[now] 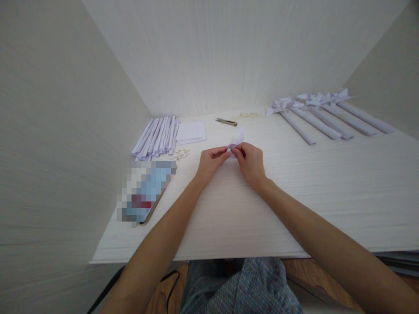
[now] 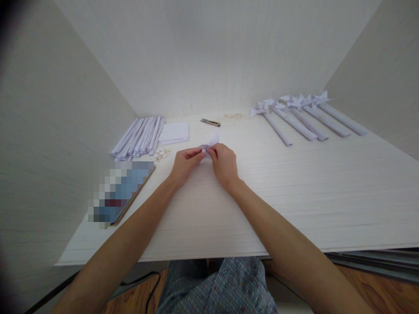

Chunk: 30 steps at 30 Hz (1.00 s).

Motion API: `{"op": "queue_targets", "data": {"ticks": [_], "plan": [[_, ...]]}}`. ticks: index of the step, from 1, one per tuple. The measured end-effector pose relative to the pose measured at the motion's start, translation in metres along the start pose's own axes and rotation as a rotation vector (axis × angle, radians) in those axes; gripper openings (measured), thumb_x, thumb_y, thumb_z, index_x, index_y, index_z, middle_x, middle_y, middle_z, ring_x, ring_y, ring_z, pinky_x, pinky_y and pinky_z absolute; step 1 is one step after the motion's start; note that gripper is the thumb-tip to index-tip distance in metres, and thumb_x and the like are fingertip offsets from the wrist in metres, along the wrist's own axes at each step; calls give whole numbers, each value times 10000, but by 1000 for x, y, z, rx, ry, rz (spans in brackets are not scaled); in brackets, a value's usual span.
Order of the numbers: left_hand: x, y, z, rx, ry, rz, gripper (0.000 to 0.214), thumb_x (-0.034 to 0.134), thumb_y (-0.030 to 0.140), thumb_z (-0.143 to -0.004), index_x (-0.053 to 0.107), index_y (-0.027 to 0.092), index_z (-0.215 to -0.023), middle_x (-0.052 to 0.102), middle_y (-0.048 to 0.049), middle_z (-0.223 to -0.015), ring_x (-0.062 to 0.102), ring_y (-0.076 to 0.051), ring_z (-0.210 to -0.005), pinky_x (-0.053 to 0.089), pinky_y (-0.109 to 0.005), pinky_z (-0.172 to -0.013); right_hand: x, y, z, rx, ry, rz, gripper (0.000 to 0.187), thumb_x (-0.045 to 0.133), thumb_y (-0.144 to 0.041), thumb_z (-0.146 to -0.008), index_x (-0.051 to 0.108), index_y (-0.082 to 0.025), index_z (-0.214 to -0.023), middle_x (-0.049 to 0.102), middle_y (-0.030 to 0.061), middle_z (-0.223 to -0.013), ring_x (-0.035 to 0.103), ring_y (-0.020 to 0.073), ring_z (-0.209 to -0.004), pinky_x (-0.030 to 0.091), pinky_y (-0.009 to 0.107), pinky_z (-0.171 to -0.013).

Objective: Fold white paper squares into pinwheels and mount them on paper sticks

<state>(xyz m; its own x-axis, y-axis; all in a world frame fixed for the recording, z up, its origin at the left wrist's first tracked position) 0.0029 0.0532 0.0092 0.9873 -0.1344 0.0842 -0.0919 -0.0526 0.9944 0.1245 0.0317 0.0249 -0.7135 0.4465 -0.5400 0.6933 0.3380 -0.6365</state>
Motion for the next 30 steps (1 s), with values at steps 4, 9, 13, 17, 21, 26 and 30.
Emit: {"op": "queue_targets", "data": {"ticks": [4,9,13,17,21,26,30], "plan": [[1,1,0,16,-15,13,242,692,237,-567,696,147,-791,692,-18,-730,608,-132,-722,458,-256,-692,0,0,0,-40,22,5,154,471,-185,-764,538,-168,-627,563,28,-628,482,138,-580,354,267,-573],[1,2,1,30,-28,26,259,703,248,-566,696,158,-809,698,-27,-801,614,-161,-812,463,-285,-750,0,-1,0,-64,41,12,148,476,-171,-751,543,-171,-619,563,27,-622,479,133,-568,361,265,-560],[2,3,1,37,-22,16,244,698,246,-576,696,155,-803,699,-31,-822,616,-168,-829,472,-284,-746,0,-1,0,-49,36,11,130,489,-162,-731,562,-165,-624,570,29,-615,490,133,-560,376,266,-560],[1,2,0,39,-4,-8,231,690,240,-584,695,157,-799,699,-24,-811,619,-163,-813,483,-275,-719,0,-2,-1,-61,44,-14,114,498,-154,-714,582,-156,-637,566,25,-592,492,125,-538,393,259,-556],[1,1,0,41,-16,-3,209,680,230,-593,694,161,-790,698,-16,-793,620,-150,-796,481,-266,-716,-1,-2,0,-73,60,-36,117,494,-157,-713,590,-159,-647,571,19,-591,501,119,-533,404,252,-555],[2,2,0,49,-42,2,204,670,222,-600,693,170,-796,698,-12,-810,619,-141,-809,468,-265,-751,-1,-2,1,-68,66,-50,105,490,-161,-708,585,-164,-663,578,14,-598,505,115,-526,412,248,-548],[2,1,0,42,-31,-13,213,665,241,-605,691,164,-802,697,-21,-826,617,-153,-820,464,-282,-758,-1,-3,1,-50,57,-63,103,485,-163,-702,579,-162,-661,574,14,-594,503,116,-526,412,249,-548]]}}
Point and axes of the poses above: each hand's wrist, its own z-axis away from the middle knuckle, its own x-axis out of the palm, y = z × x, the point moved 4 cm from there along -z, towards the middle knuckle
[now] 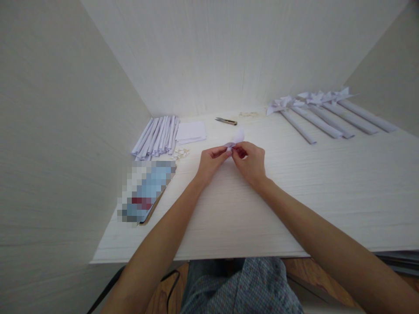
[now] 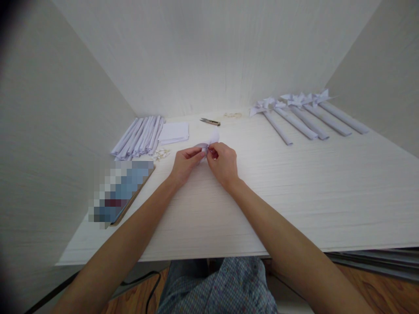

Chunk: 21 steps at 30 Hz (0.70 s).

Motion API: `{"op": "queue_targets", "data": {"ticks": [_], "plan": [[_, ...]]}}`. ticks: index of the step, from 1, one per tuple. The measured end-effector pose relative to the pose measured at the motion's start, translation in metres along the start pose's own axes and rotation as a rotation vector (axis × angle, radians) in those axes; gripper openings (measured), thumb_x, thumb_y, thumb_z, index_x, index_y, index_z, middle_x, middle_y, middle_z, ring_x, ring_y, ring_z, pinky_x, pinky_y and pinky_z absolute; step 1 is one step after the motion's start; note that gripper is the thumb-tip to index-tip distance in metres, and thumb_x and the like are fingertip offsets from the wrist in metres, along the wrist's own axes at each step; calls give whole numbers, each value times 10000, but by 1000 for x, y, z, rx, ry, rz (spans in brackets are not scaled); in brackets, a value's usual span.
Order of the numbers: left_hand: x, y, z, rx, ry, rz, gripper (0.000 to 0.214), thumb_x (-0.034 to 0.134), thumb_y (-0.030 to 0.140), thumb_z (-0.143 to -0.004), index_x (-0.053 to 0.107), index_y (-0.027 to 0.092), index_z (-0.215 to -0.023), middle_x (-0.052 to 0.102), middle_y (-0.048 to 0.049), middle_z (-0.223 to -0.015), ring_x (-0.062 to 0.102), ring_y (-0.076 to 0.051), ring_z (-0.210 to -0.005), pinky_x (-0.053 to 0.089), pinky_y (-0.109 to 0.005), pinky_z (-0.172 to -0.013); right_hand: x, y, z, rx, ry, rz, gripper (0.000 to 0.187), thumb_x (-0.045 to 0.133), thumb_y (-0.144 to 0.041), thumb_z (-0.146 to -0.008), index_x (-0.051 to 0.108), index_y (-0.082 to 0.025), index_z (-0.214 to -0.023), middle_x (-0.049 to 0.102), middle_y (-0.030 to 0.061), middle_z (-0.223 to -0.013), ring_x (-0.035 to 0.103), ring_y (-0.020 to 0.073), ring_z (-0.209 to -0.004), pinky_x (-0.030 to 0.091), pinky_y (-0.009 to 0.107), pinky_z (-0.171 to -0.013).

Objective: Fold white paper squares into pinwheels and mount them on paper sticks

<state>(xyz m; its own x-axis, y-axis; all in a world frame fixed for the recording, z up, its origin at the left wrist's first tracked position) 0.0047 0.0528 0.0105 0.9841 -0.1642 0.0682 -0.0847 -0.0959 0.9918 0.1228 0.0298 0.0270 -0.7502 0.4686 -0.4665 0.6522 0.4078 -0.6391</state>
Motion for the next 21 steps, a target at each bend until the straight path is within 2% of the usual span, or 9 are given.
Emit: {"op": "queue_targets", "data": {"ticks": [11,21], "plan": [[-1,-1,-1,-7,-8,-15,211,667,236,-600,690,162,-796,692,-19,-801,611,-148,-805,459,-274,-737,-1,0,0,11,-8,-7,98,487,-163,-708,581,-161,-678,578,16,-611,498,115,-526,415,254,-550],[-3,5,0,62,38,2,149,631,205,-627,684,155,-757,683,2,-748,603,-136,-807,446,-259,-758,0,-2,-1,-23,-25,-74,167,481,-117,-716,635,-166,-756,680,56,-774,611,149,-663,484,294,-658]]}}
Point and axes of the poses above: each hand's wrist, its own z-axis away from the middle knuckle, its own x-axis out of the palm, y = z × x, the point moved 4 cm from there along -z, towards the middle knuckle
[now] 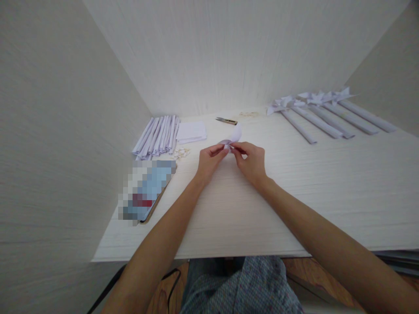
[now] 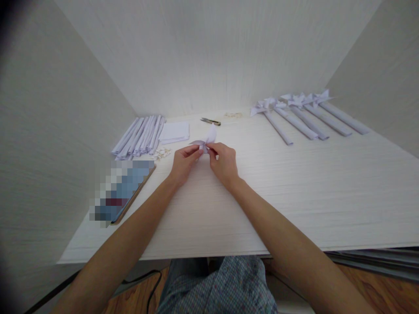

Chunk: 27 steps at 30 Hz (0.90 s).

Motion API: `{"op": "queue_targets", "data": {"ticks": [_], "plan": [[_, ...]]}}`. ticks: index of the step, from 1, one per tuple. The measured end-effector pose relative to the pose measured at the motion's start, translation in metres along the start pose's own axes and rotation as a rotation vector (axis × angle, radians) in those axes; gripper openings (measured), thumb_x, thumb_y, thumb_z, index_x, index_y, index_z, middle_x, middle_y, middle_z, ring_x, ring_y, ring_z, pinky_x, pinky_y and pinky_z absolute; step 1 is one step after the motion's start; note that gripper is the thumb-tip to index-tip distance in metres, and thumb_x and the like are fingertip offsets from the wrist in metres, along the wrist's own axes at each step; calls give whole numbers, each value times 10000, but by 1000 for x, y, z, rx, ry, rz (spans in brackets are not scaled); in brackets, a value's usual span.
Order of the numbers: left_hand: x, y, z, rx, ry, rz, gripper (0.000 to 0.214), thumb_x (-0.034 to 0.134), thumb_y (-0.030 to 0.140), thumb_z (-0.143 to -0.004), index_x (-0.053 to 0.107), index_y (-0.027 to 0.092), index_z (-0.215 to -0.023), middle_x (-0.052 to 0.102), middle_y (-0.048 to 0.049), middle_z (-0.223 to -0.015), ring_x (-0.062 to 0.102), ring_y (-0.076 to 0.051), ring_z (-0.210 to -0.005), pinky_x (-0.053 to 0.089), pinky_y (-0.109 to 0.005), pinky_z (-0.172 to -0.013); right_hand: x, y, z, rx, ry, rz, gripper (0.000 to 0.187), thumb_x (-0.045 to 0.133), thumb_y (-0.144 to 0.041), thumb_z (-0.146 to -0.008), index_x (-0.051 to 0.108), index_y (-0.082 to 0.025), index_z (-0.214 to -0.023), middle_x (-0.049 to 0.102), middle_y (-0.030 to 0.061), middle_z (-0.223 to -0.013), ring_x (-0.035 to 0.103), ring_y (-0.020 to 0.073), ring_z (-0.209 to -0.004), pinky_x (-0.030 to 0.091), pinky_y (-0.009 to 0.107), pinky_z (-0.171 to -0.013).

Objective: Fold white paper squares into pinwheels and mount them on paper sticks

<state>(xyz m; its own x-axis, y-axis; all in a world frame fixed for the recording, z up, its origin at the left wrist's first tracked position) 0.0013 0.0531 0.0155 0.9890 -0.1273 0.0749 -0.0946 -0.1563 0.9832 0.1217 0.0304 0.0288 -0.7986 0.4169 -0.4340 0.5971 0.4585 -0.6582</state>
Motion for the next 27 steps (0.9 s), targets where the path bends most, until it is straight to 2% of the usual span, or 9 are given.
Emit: {"op": "queue_targets", "data": {"ticks": [4,11,20,27], "plan": [[0,0,0,-14,1,-40,155,623,217,-633,684,157,-763,689,-5,-773,605,-149,-814,453,-267,-754,1,4,1,46,0,2,142,489,-152,-736,623,-175,-774,677,40,-753,610,151,-651,478,298,-648],[1,-1,1,-38,-6,0,189,638,208,-616,683,164,-795,691,-7,-810,605,-153,-831,454,-271,-754,0,4,2,13,1,78,135,486,-187,-763,613,-167,-724,645,50,-727,556,145,-619,437,277,-592],[1,-3,1,-66,-7,-19,202,642,207,-620,687,169,-814,677,3,-706,606,-154,-804,465,-270,-720,1,4,2,42,-13,133,139,481,-213,-780,576,-164,-691,611,43,-689,523,146,-615,393,279,-609],[0,-6,1,-69,11,-4,209,655,208,-603,684,160,-804,691,-10,-798,608,-144,-800,458,-275,-744,1,6,3,55,-16,146,157,463,-227,-793,545,-171,-672,590,38,-667,505,148,-608,369,277,-599]]}}
Point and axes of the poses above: each hand's wrist, its own z-axis away from the middle knuckle, its own x-axis out of the palm, y = z × x, the point moved 4 cm from there along -z, towards the middle knuckle
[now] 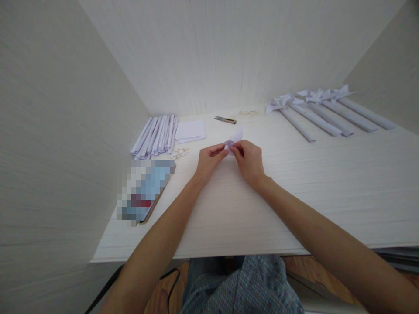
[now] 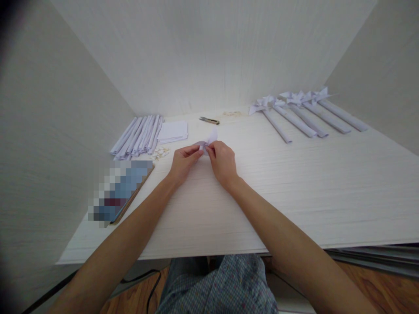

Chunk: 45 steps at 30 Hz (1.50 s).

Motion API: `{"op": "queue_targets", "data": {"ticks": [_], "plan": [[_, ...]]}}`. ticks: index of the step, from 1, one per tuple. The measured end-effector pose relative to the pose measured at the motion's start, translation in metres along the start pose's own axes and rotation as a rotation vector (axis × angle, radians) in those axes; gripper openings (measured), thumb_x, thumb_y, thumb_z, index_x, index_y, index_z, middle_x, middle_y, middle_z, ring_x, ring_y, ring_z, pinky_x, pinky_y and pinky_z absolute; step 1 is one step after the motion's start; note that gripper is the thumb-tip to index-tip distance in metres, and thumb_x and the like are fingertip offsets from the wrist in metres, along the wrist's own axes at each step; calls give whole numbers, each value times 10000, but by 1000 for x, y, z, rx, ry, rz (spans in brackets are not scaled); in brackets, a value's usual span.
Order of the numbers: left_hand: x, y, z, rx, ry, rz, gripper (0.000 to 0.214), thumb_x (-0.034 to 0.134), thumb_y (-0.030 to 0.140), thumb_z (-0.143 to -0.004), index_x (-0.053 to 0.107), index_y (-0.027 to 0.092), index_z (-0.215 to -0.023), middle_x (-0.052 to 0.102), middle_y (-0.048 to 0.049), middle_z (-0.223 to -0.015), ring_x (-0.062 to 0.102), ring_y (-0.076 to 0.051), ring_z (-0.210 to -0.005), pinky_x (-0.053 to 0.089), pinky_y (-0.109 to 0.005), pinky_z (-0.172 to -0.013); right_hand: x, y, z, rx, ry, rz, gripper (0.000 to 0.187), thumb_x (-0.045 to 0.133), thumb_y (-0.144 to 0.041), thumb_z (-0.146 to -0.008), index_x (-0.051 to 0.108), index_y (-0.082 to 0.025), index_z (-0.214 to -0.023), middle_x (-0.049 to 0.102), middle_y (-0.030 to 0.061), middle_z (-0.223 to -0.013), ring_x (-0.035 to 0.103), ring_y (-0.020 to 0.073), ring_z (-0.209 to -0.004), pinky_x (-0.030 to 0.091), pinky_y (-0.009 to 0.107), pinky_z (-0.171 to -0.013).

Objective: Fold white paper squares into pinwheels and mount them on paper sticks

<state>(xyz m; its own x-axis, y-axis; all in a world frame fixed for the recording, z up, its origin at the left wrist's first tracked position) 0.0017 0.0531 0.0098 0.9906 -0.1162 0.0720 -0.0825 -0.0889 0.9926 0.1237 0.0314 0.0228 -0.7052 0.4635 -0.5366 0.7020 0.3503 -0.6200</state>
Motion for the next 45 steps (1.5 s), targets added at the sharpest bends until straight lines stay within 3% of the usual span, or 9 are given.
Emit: {"op": "queue_targets", "data": {"ticks": [13,25,45], "plan": [[2,3,0,25,-32,-1,176,648,186,-616,687,162,-786,692,-10,-803,614,-143,-805,459,-272,-754,0,-2,-2,31,-40,43,255,431,-257,-816,530,-170,-598,565,26,-589,490,141,-563,344,269,-568],[0,4,0,49,8,-3,192,638,201,-615,683,155,-796,687,-2,-776,604,-148,-832,445,-288,-793,0,0,-2,19,15,-97,85,517,-146,-709,596,-145,-740,627,42,-684,555,129,-579,450,268,-603],[3,3,1,61,-71,-14,233,623,208,-645,680,165,-867,698,-12,-857,611,-169,-890,418,-339,-880,1,-1,-1,21,-62,64,169,413,-187,-799,539,-164,-688,598,59,-703,523,170,-660,366,291,-636]]}}
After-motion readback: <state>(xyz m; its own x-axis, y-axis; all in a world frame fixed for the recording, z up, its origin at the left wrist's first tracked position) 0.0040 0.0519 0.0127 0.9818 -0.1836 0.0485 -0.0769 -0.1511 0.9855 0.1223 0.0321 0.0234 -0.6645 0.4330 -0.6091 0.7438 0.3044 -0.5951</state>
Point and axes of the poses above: each hand's wrist, its own z-axis away from the middle knuckle, its own x-axis out of the palm, y = z × x, the point moved 4 cm from there along -z, towards the middle knuckle
